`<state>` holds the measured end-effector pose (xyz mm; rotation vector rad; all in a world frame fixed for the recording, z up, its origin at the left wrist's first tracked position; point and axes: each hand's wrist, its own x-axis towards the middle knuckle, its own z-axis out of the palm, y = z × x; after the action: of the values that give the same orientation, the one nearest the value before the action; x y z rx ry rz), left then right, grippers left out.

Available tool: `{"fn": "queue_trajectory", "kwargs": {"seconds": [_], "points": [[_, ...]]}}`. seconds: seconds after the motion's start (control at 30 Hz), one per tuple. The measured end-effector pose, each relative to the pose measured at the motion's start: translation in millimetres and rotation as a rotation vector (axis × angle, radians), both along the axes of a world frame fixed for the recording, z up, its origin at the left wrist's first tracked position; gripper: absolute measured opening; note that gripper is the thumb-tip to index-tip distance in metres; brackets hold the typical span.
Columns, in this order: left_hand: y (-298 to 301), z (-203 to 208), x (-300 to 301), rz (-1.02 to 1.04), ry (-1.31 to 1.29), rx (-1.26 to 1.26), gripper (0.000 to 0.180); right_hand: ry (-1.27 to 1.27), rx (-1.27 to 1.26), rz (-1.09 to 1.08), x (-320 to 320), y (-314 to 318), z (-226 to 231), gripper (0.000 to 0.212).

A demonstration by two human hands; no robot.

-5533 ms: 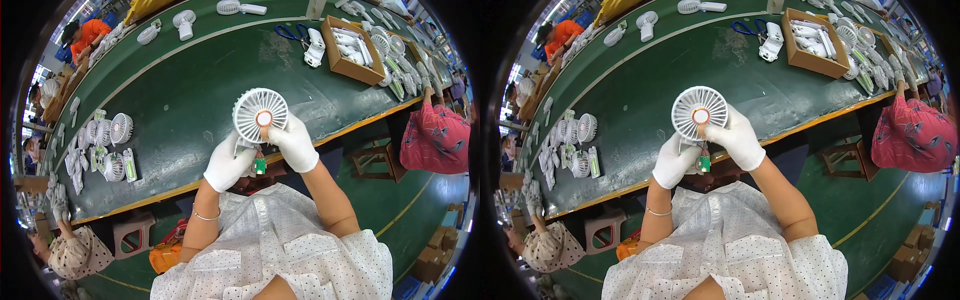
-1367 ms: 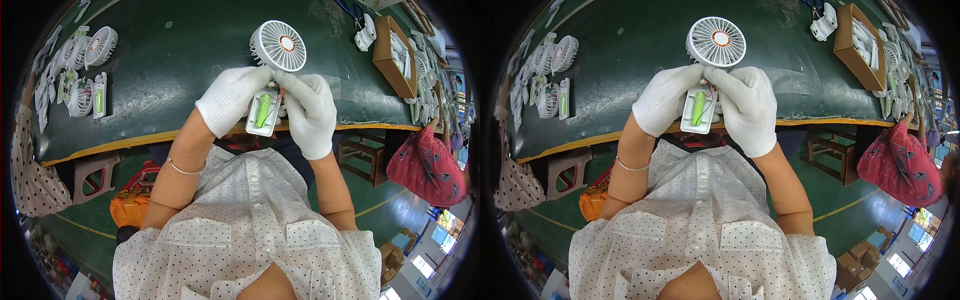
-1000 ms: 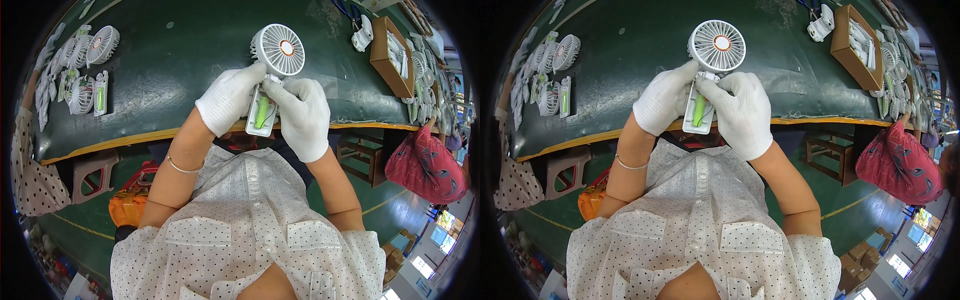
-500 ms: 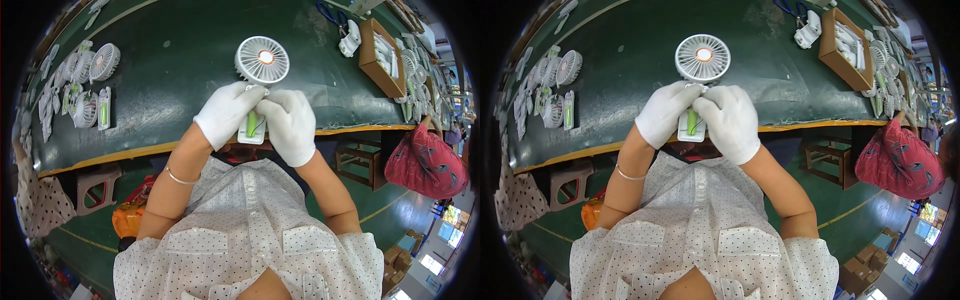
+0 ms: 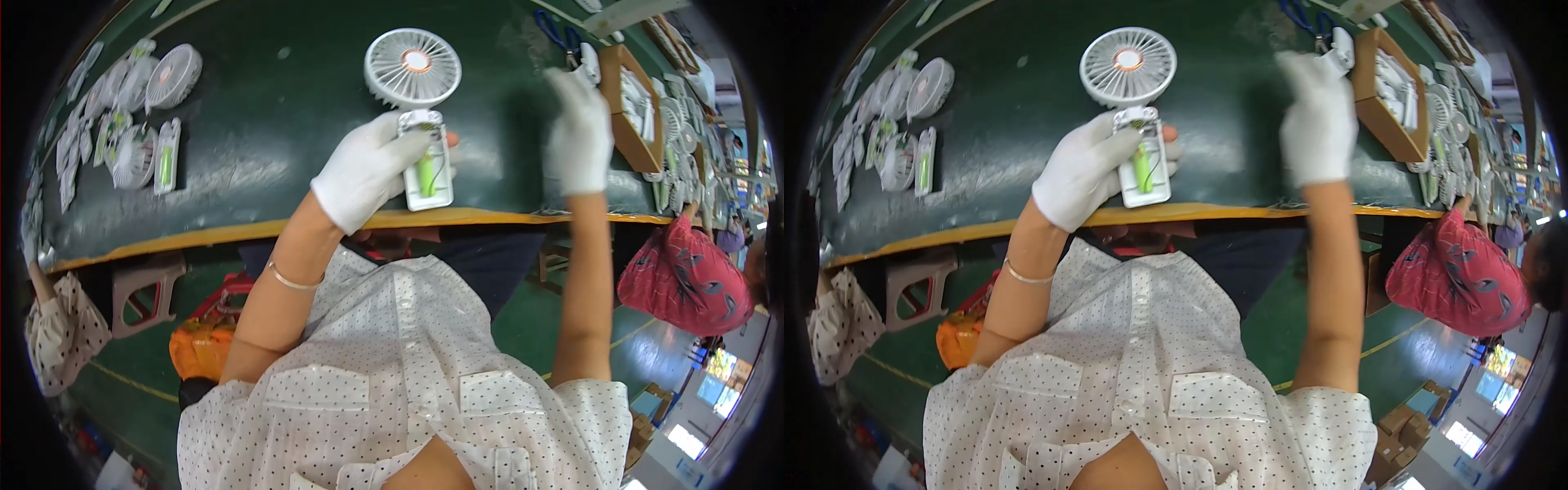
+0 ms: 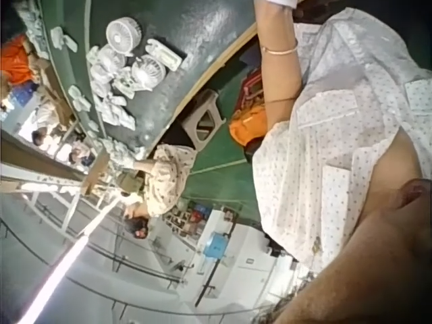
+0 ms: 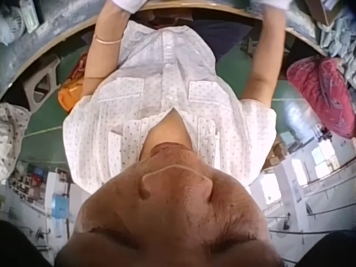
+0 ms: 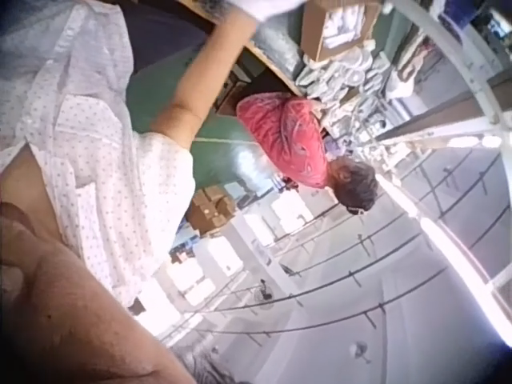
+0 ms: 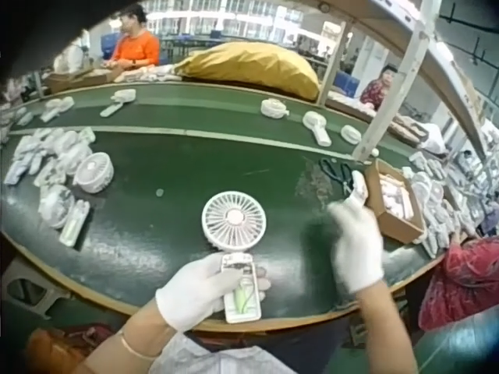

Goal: The person assembles portable handheld fans by connecting the circuit boards and internal wiring into the handle casings, pressing the covers and fan heads into place, and setting the completed fans onto the conveyor belt.

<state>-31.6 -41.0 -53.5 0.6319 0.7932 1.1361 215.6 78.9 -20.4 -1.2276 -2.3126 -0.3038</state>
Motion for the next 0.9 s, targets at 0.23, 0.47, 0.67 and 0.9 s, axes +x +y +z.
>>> {"fn": "queue_trajectory", "kwargs": {"seconds": [0.23, 0.47, 0.67, 0.9], "points": [[7, -8, 9, 0.023, -0.084, 0.07, 0.035, -0.199, 0.104, -0.016, 80, 96, -36, 0.048], [2, -5, 3, 0.023, -0.004, 0.102, 0.039, 0.25, -0.733, 0.188, -20, 5, 35, 0.049], [4, -4, 12, 0.037, 0.025, 0.134, 0.041, 0.083, -0.508, 0.292, -11, 12, 6, 0.049], [-2, 1, 16, 0.224, 0.102, 0.089, 0.031, 0.034, -0.241, 0.161, -12, -27, -19, 0.046]]}}
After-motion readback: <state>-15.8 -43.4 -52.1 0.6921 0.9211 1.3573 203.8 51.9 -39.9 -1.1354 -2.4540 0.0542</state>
